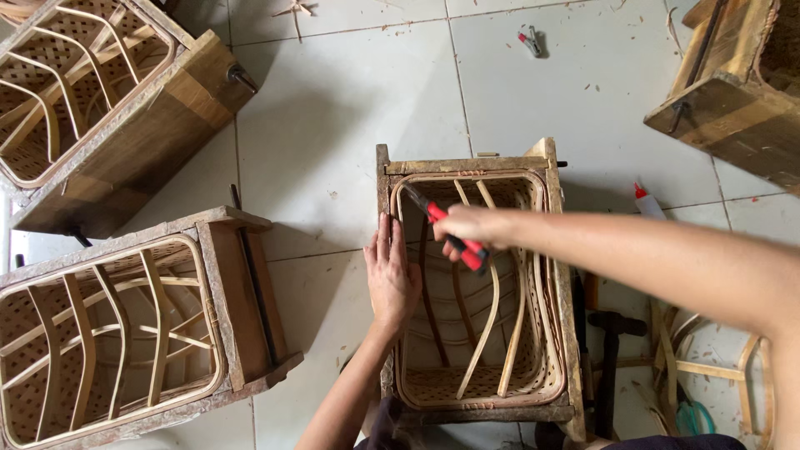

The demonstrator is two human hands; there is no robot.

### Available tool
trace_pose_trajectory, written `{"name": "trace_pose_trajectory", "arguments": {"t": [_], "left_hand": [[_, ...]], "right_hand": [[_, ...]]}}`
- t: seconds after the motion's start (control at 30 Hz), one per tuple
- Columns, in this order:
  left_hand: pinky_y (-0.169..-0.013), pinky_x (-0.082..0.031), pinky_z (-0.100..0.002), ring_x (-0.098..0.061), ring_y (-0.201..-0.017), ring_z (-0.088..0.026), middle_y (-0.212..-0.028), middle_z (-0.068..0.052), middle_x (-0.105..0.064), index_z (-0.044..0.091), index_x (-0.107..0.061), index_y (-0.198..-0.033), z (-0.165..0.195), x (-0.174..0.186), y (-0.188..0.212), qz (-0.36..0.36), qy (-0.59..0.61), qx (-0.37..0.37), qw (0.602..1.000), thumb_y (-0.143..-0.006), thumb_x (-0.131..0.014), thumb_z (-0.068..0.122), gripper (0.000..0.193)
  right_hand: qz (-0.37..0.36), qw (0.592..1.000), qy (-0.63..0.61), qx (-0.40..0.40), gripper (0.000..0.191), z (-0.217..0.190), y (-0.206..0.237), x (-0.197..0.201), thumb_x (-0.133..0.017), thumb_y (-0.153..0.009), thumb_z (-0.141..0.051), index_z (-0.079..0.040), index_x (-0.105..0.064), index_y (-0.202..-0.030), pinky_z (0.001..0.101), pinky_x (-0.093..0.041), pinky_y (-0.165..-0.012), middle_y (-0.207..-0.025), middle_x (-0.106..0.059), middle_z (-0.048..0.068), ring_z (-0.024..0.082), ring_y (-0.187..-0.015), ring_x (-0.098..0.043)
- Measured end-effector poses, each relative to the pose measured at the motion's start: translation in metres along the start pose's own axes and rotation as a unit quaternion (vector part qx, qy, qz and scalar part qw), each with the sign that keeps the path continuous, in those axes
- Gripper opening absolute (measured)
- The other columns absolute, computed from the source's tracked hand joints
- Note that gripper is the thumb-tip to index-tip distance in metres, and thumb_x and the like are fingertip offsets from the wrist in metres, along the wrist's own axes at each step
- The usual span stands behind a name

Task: The person assembles a rectangular woven basket by inserting thin wooden strips into a wooden frame. They use a hammer to tap the strips into place, then use pliers to trim and adjust the edges. The person continues to add and secure strips around the basket's rim.

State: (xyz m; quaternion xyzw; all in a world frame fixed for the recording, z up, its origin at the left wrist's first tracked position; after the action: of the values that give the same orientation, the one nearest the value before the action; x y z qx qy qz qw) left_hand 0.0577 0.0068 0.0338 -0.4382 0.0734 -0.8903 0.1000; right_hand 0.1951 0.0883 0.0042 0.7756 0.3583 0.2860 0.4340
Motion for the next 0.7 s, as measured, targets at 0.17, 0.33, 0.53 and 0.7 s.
{"name": "trace_pose_trajectory", "arguments": {"t": [0.17,0.33,0.53,0.7], "left_hand": [[-0.117,-0.031,-0.06,-0.038,-0.142,-0.044,-0.164,-0.018,-0.031,0.001,-0.037,-0.154,-0.002,-0.002,0.001,-0.007,0.001,0.014,1.0,-0.074,-0.062,-0.001,0.084],[-0.116,-0.032,-0.06,-0.038,-0.143,-0.044,-0.164,-0.017,-0.031,0.001,-0.036,-0.154,-0.002,-0.003,0.001,-0.011,-0.004,0.021,1.0,-0.073,-0.062,-0.001,0.085],[-0.116,-0.032,-0.061,-0.038,-0.142,-0.044,-0.164,-0.018,-0.031,0.001,-0.035,-0.154,-0.001,-0.001,0.0,-0.013,-0.001,0.014,1.0,-0.073,-0.063,0.0,0.085],[-0.116,-0.031,-0.06,-0.038,-0.142,-0.044,-0.164,-0.018,-0.032,0.001,-0.036,-0.155,0.0,-0.002,0.0,-0.018,-0.008,0.023,1.0,-0.073,-0.063,-0.002,0.086]], "right_hand": [[0.006,0.994,-0.089,0.068,0.026,0.014,-0.001,-0.002,-0.061,-0.096,-0.029,-0.008,-0.051,-0.107,0.0347,-0.049,-0.058,-0.092,-0.057,0.013,0.019,-0.07,-0.049],[0.014,0.99,-0.129,0.049,0.027,0.011,0.009,0.006,-0.054,-0.092,-0.029,-0.005,-0.051,-0.105,0.0341,-0.054,-0.06,-0.098,-0.069,0.011,0.018,-0.085,-0.069],[0.026,0.991,-0.125,0.033,0.035,0.007,0.019,0.004,-0.053,-0.095,-0.032,0.001,-0.056,-0.107,0.0368,-0.061,-0.058,-0.091,-0.066,0.015,0.022,-0.071,-0.068],[0.046,0.99,-0.113,0.068,0.033,0.007,0.014,0.011,-0.055,-0.094,-0.029,0.002,-0.051,-0.103,0.0393,-0.061,-0.052,-0.087,-0.065,0.014,0.02,-0.066,-0.066]]}}
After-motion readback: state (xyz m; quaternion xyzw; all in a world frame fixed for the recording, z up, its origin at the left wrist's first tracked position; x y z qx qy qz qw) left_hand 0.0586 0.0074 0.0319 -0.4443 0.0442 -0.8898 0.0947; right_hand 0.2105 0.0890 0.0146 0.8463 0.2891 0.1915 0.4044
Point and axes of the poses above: each hand's wrist, its own y-axis away from the middle knuckle, its own x-axis out of the back of the hand, z = x × y, the point moved 9 cm from there along -y, towards the middle knuckle
